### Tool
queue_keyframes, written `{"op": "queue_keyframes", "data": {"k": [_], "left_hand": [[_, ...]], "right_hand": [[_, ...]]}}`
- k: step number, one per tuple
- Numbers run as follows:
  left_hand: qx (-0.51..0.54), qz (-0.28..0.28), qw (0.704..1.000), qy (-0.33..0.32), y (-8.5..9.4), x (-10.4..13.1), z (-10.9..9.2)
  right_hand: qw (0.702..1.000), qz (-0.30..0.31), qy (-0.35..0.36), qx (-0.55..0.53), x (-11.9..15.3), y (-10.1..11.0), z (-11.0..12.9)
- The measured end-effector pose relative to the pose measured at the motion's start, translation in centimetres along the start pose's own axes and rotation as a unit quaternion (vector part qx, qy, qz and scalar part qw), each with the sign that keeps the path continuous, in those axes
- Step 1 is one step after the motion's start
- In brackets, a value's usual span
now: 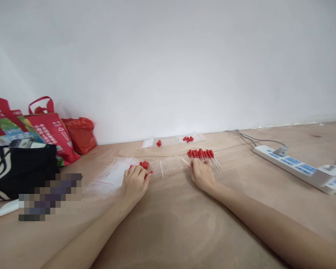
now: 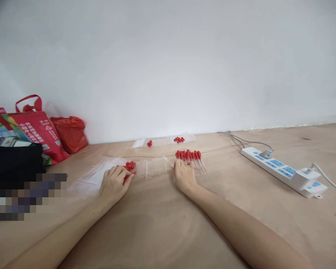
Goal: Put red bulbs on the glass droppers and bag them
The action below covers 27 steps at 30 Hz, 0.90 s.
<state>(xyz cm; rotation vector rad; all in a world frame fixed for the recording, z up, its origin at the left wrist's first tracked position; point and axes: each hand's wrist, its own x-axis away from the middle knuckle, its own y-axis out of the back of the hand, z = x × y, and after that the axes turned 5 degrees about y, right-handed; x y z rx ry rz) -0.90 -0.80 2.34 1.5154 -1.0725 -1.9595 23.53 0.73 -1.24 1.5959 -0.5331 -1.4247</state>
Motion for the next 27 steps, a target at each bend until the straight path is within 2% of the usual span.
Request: {"op": "queue_keyframes", "data": {"k": [2,4,8,10,13,17,23,27], "left_hand": [[0.093,-0.021,0.995,-0.020,0.1,0.2,-1.1],[0.187,-0.017,0.981,-0.046,0.0,0.7,-2.5],[0.299,0.091,0.946,-0.090,-0.5,1.5,-5.0],[0.320,0.126,0.935,-0.082,-0.8,1.7,-5.7],[0.334,0.151,0.928,-0.072,-1.1,1.5,-6.0],[0.352,0.155,0.921,-0.064,-1.2,1.4,-6.0],[0.358,0.159,0.920,-0.012,-0.9,1.5,-5.9],[0.372,0.171,0.912,-0.012,-0.8,1.6,-5.9]], "right_hand": [[0.998,-0.007,0.044,-0.037,1.7,0.4,-1.1],[0.994,-0.006,0.082,-0.079,3.1,0.9,-2.1],[0.983,0.005,0.122,-0.134,4.5,1.8,-2.8],[0.979,0.016,0.134,-0.152,4.7,2.1,-2.5],[0.972,0.032,0.148,-0.181,4.5,2.3,-1.6],[0.962,0.045,0.161,-0.215,4.4,2.4,-0.9],[0.956,0.022,0.145,-0.255,4.5,2.9,-0.8],[0.952,0.021,0.157,-0.260,4.5,3.0,-0.4]]}}
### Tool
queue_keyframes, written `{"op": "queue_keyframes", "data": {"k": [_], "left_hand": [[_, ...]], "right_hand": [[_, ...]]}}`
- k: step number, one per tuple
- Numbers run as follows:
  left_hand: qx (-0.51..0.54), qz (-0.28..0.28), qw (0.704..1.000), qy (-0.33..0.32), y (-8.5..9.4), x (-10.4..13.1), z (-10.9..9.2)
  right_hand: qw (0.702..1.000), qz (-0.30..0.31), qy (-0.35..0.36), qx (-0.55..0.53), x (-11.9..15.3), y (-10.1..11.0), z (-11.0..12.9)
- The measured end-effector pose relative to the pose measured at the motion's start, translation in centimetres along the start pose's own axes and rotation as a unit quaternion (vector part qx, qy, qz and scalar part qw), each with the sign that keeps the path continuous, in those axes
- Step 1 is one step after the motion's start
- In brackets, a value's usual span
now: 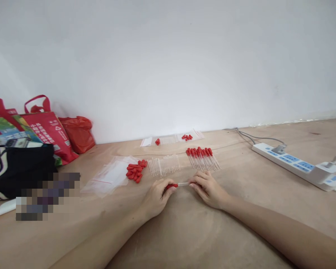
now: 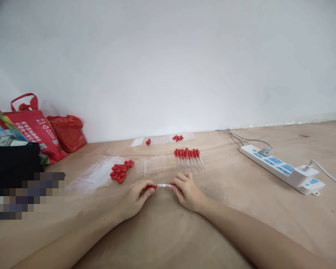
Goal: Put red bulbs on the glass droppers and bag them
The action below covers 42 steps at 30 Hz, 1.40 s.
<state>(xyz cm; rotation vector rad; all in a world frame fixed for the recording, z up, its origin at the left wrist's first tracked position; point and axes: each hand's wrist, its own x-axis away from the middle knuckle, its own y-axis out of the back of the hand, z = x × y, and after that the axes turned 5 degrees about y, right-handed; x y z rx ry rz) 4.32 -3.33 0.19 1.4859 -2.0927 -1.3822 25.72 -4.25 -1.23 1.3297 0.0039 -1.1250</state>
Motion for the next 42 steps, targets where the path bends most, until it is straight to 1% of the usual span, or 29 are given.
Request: {"op": "queue_keyframes", "data": {"k": [5,10,15,26,33,38,42], "left_hand": [[0.017,-0.002,1.000,-0.012,0.0,0.0,-0.2],[0.040,0.008,0.999,-0.018,0.1,0.2,-0.4],[0.033,0.015,0.999,-0.029,0.0,0.3,-0.5],[-0.019,-0.025,0.996,-0.088,-0.1,0.4,-0.5],[-0.028,-0.016,0.990,-0.135,-0.1,0.5,-0.6],[-0.030,-0.014,0.989,-0.146,-0.3,0.6,-0.6],[-0.032,-0.019,0.988,-0.149,-0.4,0.4,-0.5]], "right_hand": [[1.000,0.025,0.010,-0.002,0.0,-0.1,0.1],[0.998,0.048,0.018,-0.024,0.0,0.0,0.0],[0.997,0.067,0.025,-0.029,-0.2,0.2,-0.1],[0.993,0.065,0.056,0.084,-0.3,0.2,0.5],[0.992,0.065,0.067,0.085,-0.5,0.1,1.3],[0.991,0.080,0.070,0.085,-0.6,-0.4,1.4],[0.990,0.087,0.056,0.091,-0.7,-0.6,1.5]]}}
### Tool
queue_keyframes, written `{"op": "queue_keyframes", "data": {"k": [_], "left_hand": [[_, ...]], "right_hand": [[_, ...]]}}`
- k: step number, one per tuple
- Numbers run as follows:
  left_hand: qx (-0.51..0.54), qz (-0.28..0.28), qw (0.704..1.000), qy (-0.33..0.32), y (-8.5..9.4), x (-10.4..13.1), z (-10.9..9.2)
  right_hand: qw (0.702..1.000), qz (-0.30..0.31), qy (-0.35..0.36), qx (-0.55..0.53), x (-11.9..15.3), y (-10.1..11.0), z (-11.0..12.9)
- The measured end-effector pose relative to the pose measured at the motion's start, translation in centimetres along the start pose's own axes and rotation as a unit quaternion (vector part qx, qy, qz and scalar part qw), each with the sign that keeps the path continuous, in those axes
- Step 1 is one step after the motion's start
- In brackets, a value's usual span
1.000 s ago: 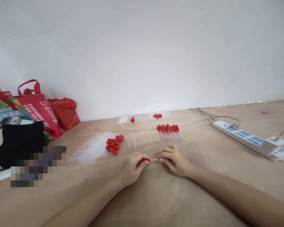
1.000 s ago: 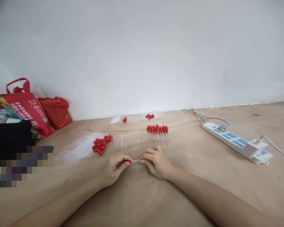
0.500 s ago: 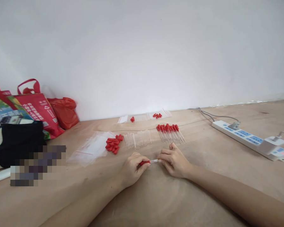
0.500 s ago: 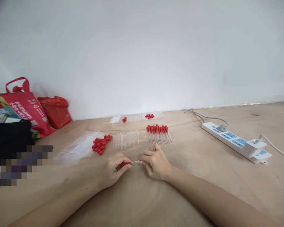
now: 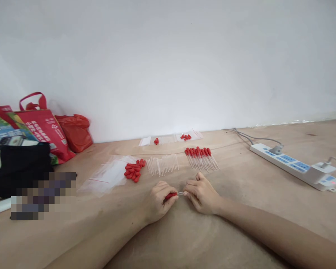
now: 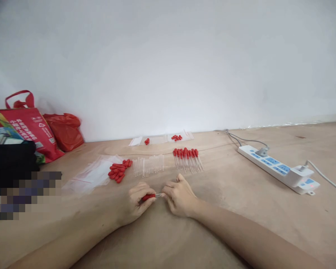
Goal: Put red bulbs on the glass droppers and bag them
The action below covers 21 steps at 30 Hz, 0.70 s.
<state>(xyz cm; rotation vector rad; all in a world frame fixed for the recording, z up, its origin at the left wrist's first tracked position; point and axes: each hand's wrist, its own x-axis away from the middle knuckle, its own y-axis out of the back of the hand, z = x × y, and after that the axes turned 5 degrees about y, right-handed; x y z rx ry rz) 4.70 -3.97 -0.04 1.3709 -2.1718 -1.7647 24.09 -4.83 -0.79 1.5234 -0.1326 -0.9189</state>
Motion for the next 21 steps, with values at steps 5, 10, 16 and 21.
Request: {"op": "queue_keyframes", "data": {"k": [5,10,16,21], "left_hand": [[-0.007,0.001,1.000,0.011,0.2,-0.3,1.0],[-0.015,-0.034,0.996,0.075,0.8,-0.1,1.8],[-0.017,-0.022,0.984,0.178,1.1,0.4,2.1],[-0.024,0.002,0.985,0.169,1.3,0.2,2.0]], "right_hand": [[0.999,0.015,-0.004,0.045,-0.7,0.7,0.4],[0.993,0.058,-0.047,0.090,-1.6,1.8,-0.3],[0.952,0.028,-0.295,0.081,-4.7,1.8,-3.9],[0.912,0.032,-0.398,0.098,-7.3,-0.3,-5.9]]}}
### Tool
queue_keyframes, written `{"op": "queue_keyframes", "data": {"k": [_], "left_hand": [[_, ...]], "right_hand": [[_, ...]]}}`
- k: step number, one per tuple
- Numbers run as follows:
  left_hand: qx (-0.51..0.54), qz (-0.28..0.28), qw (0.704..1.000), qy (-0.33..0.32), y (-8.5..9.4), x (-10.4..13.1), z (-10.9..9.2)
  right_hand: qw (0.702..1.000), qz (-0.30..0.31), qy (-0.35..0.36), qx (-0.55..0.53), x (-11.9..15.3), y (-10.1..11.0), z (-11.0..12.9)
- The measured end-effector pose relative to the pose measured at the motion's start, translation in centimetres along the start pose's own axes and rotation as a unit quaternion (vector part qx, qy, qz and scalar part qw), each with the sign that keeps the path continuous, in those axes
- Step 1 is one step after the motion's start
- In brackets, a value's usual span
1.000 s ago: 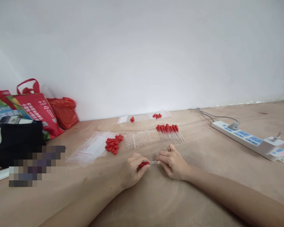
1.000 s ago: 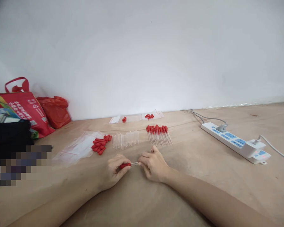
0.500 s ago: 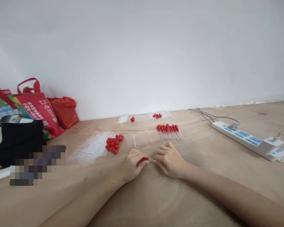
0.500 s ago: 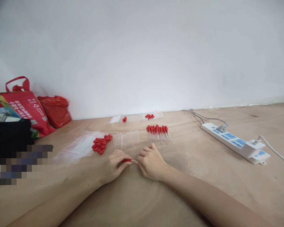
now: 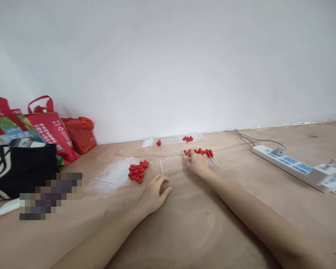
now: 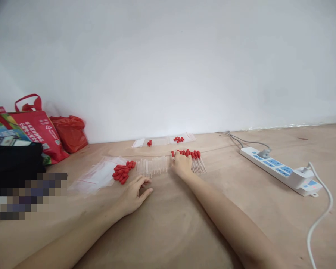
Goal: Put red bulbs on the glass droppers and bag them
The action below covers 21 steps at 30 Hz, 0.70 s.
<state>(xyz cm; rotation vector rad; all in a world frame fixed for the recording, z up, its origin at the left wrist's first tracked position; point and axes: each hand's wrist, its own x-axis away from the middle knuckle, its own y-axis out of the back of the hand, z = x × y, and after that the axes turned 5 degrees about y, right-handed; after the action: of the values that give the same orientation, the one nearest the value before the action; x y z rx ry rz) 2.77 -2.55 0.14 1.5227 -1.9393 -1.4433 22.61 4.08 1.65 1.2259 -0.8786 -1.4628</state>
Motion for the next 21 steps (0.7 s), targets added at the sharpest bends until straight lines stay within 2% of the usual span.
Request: {"op": "queue_keyframes", "data": {"k": [4,8,11,14,16,18,21], "left_hand": [[-0.004,0.011,1.000,-0.004,0.1,-0.1,-0.1],[-0.029,0.014,0.999,-0.011,-0.1,-0.1,-0.3],[-0.111,-0.033,0.993,0.011,0.4,-0.4,0.0],[-0.234,-0.140,0.960,0.064,1.9,-1.2,1.2],[-0.289,-0.176,0.935,0.107,3.2,-1.8,2.3],[-0.326,-0.178,0.918,0.137,4.2,-2.2,3.3],[-0.340,-0.145,0.916,0.160,4.9,-2.6,4.4]], "right_hand": [[1.000,0.014,-0.017,0.012,-0.8,-1.4,0.2],[1.000,0.008,-0.006,0.022,-0.9,-1.6,0.2],[1.000,0.005,0.003,0.018,-1.0,-1.4,0.9],[1.000,0.025,-0.008,0.007,-1.2,-1.2,2.1],[0.999,0.051,-0.020,0.001,-1.3,-1.2,2.9],[0.997,0.070,-0.029,-0.004,-1.5,-1.2,3.5],[0.996,0.083,-0.036,-0.011,-1.9,-1.3,3.8]]}}
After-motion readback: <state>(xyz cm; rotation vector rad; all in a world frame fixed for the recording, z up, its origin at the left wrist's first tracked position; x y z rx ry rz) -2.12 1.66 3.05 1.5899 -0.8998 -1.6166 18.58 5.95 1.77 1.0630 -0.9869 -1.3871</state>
